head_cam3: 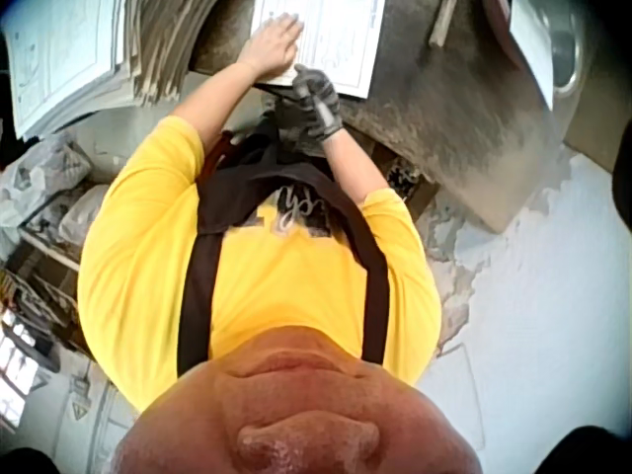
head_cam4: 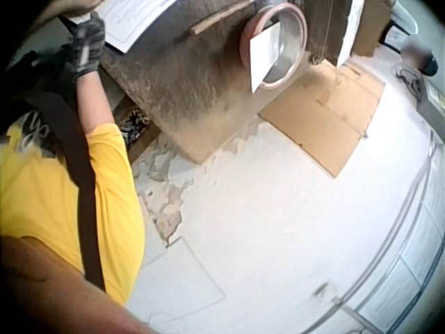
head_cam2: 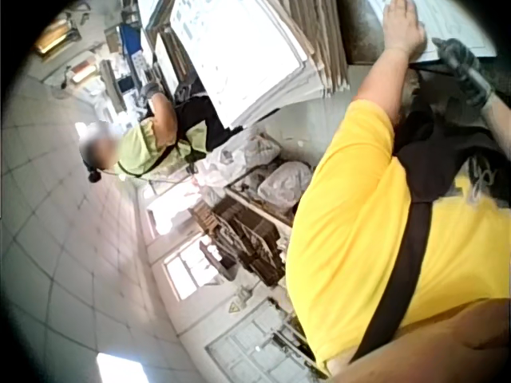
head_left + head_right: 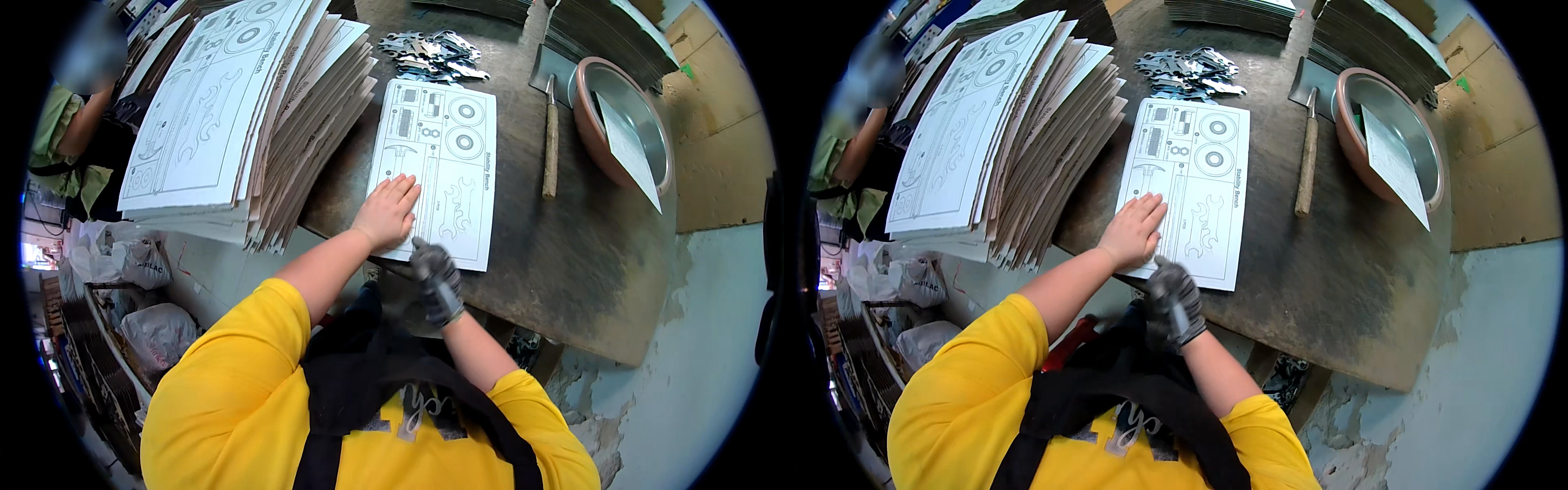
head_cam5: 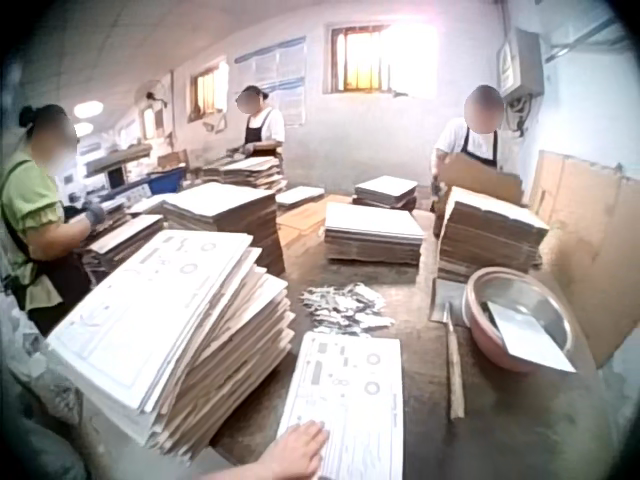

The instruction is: The person uses a handheld punch tool to cut out shapes from stacked printed cardboard sheets. They repeatedly position the tool, press down to punch out pieces, and move the finished sheets to a separate pile.

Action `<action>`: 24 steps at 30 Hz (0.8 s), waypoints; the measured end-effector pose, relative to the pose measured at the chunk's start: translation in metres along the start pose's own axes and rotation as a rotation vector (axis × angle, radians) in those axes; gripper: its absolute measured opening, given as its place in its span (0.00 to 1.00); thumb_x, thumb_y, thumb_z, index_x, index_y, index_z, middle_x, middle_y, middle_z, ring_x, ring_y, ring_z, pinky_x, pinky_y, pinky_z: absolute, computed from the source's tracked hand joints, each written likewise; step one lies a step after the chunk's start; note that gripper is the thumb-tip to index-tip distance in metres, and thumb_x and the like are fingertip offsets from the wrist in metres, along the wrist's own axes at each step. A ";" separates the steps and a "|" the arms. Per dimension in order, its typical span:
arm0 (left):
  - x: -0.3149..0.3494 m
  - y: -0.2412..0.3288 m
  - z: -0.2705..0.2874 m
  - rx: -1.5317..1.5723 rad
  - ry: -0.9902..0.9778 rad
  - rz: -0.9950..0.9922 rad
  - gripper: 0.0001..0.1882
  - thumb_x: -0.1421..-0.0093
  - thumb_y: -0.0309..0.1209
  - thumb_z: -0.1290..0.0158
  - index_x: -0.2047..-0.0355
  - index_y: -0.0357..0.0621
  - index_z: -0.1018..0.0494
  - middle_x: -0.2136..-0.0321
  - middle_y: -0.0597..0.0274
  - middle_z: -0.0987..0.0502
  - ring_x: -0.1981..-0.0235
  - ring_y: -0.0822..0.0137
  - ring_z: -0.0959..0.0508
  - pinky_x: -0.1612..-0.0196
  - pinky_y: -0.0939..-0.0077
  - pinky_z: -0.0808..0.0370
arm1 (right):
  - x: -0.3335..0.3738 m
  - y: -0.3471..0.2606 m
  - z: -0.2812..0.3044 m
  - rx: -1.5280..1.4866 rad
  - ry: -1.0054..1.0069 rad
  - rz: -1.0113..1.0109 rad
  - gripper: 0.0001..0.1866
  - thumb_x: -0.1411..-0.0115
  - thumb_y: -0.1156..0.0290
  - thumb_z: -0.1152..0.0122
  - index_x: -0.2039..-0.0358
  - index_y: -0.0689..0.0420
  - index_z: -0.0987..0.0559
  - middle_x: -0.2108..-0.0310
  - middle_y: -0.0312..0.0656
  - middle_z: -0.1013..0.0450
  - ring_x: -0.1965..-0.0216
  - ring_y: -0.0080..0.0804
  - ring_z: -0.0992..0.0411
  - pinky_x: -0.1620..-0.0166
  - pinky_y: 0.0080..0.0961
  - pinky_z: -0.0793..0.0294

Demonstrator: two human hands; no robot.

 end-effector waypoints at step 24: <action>0.001 0.099 0.203 -0.168 0.164 -0.217 0.18 0.51 0.24 0.54 0.57 0.42 0.31 0.74 0.59 0.32 0.66 0.59 0.30 0.56 0.67 0.35 | 0.068 -0.102 0.122 -0.380 0.300 0.341 0.13 0.42 0.61 0.48 0.79 0.54 0.34 0.80 0.36 0.35 0.77 0.27 0.36 0.48 0.47 0.39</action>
Point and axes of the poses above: each hand's wrist, its own x-axis away from the middle knuckle, its own z-axis out of the back of the hand, y = z × x, the point moved 7 cm from there along -x, towards the middle knuckle
